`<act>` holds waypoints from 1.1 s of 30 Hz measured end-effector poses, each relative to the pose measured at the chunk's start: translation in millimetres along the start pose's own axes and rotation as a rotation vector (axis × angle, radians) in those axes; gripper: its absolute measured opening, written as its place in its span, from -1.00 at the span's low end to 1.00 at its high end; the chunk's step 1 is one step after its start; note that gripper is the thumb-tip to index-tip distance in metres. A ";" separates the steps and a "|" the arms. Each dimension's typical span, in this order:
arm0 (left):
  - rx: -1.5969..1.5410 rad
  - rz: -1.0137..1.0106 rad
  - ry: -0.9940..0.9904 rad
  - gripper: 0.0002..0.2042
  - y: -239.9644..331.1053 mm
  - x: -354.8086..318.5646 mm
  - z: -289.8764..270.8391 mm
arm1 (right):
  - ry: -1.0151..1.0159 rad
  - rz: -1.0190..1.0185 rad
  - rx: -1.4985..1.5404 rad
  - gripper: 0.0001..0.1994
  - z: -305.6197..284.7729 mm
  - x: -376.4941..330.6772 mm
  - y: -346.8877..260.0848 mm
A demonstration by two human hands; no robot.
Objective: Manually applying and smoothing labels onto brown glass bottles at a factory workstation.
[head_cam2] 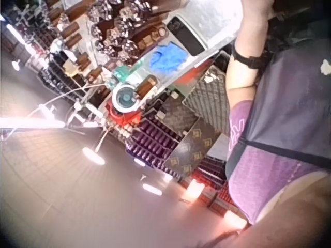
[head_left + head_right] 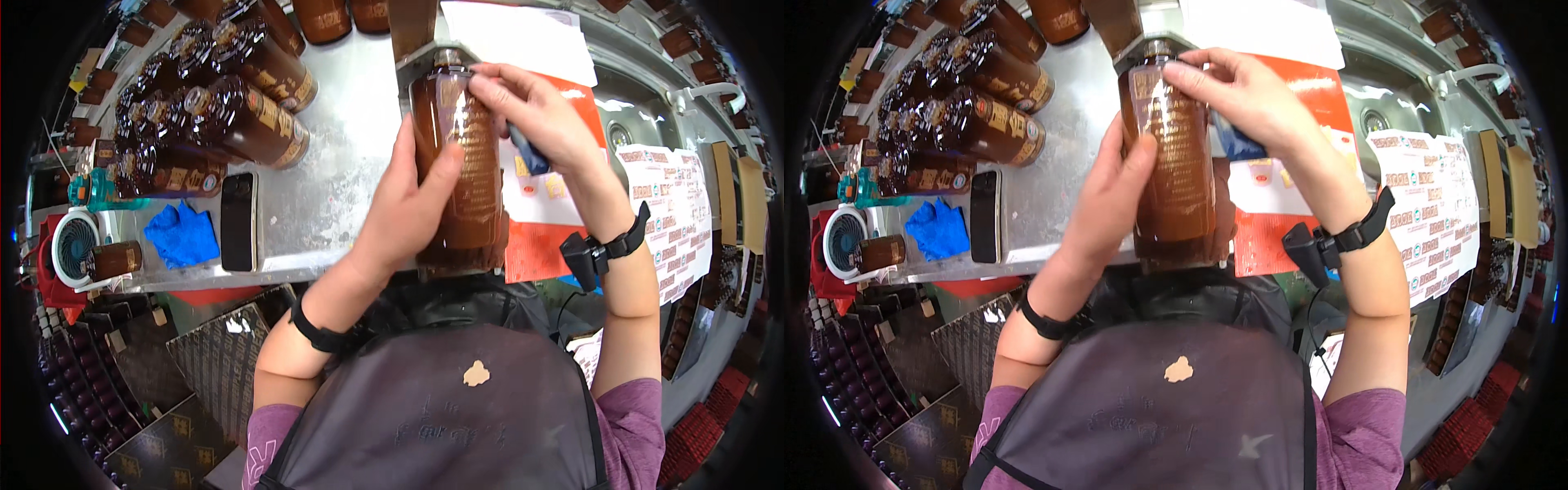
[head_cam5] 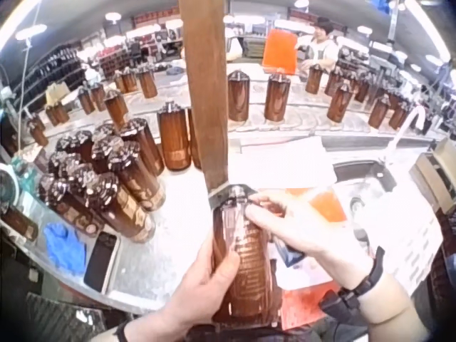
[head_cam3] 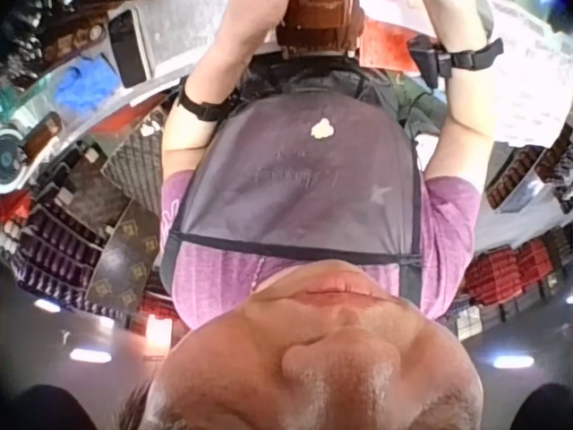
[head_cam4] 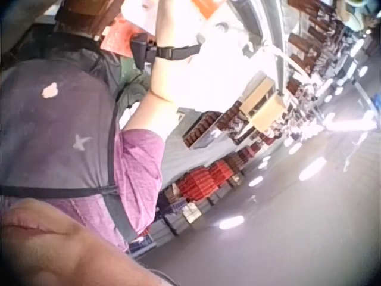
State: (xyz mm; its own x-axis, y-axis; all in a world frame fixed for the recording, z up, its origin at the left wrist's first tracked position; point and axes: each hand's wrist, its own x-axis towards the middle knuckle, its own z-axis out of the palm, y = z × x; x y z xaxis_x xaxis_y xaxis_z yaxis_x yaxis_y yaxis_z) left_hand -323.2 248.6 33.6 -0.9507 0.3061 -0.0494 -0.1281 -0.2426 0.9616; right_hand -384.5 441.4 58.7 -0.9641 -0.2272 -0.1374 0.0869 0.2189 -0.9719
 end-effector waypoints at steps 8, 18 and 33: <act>-0.022 0.042 -0.012 -0.50 13.9 37.0 -6.8 | 0.024 -0.040 -0.057 -0.42 -3.6 6.1 4.6; -0.061 0.011 0.069 -0.40 -0.4 44.5 -9.3 | 0.021 -0.086 0.000 -0.42 -3.9 1.1 13.6; -0.011 -0.155 -0.049 -0.38 3.3 -5.4 -3.5 | -0.032 0.095 0.136 -0.14 -1.3 -23.7 13.7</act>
State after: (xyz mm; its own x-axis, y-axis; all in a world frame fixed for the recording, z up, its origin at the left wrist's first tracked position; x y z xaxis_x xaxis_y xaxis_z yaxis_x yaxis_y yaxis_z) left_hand -319.5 242.9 36.1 -0.9046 0.3849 -0.1833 -0.2752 -0.1988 0.9406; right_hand -360.9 451.0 48.9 -0.9416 -0.2425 -0.2335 0.2122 0.1107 -0.9709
